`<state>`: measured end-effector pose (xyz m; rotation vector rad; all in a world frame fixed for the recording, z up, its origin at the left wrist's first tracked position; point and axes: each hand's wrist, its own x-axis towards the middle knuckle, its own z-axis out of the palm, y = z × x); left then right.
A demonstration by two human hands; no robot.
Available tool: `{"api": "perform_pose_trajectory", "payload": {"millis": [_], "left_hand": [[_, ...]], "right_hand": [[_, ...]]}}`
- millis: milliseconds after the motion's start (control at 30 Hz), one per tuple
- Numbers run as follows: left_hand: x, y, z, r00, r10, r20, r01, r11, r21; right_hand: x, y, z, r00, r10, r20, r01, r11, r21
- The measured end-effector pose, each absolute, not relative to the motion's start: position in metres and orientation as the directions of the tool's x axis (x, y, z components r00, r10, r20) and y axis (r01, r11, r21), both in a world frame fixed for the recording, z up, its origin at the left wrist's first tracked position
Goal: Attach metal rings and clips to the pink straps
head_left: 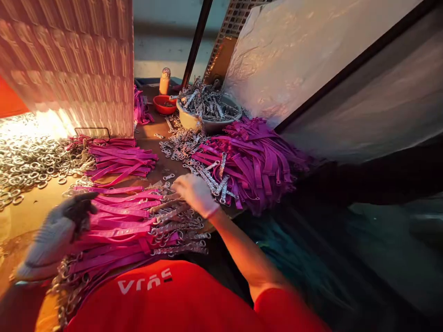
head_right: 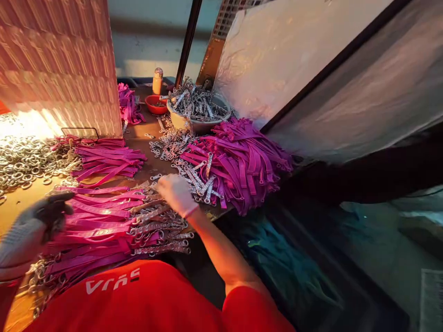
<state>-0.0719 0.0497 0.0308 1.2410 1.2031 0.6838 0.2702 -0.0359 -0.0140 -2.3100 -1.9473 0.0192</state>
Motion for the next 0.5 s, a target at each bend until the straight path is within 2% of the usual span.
{"api": "perform_pose_trajectory", "payload": {"millis": [67,100,200,267,333,433,500], "left_hand": [[-0.040,0.040,0.019,0.445,0.793,-0.416,-0.012,0.470,0.883],[-0.025,0.038,0.014,0.522,0.714,-0.467,-0.092,0.591,0.801],[0.003,0.040,0.004,0.661,0.567,-0.493,-0.213,0.770,0.601],[0.010,0.040,0.001,0.693,0.542,-0.475,-0.242,0.796,0.554],[0.009,0.037,-0.001,0.693,0.547,-0.469,-0.231,0.785,0.574],[0.004,0.029,-0.004,0.678,0.573,-0.460,-0.140,0.715,0.685],[0.002,0.023,-0.005,0.661,0.620,-0.422,-0.072,0.613,0.787]], "right_hand": [[0.302,-0.021,-0.029,0.425,0.905,0.030,0.905,-0.425,0.017],[0.314,-0.015,-0.037,0.465,0.885,0.015,0.884,-0.465,0.040],[0.330,-0.006,-0.060,0.466,0.884,-0.015,0.883,-0.465,0.060],[0.333,-0.006,-0.070,0.449,0.893,-0.008,0.892,-0.448,0.050],[0.335,-0.007,-0.073,0.452,0.892,0.009,0.891,-0.452,0.026],[0.331,-0.007,-0.066,0.463,0.885,0.047,0.886,-0.462,-0.037],[0.317,-0.008,-0.054,0.425,0.900,0.097,0.900,-0.408,-0.152]]}}
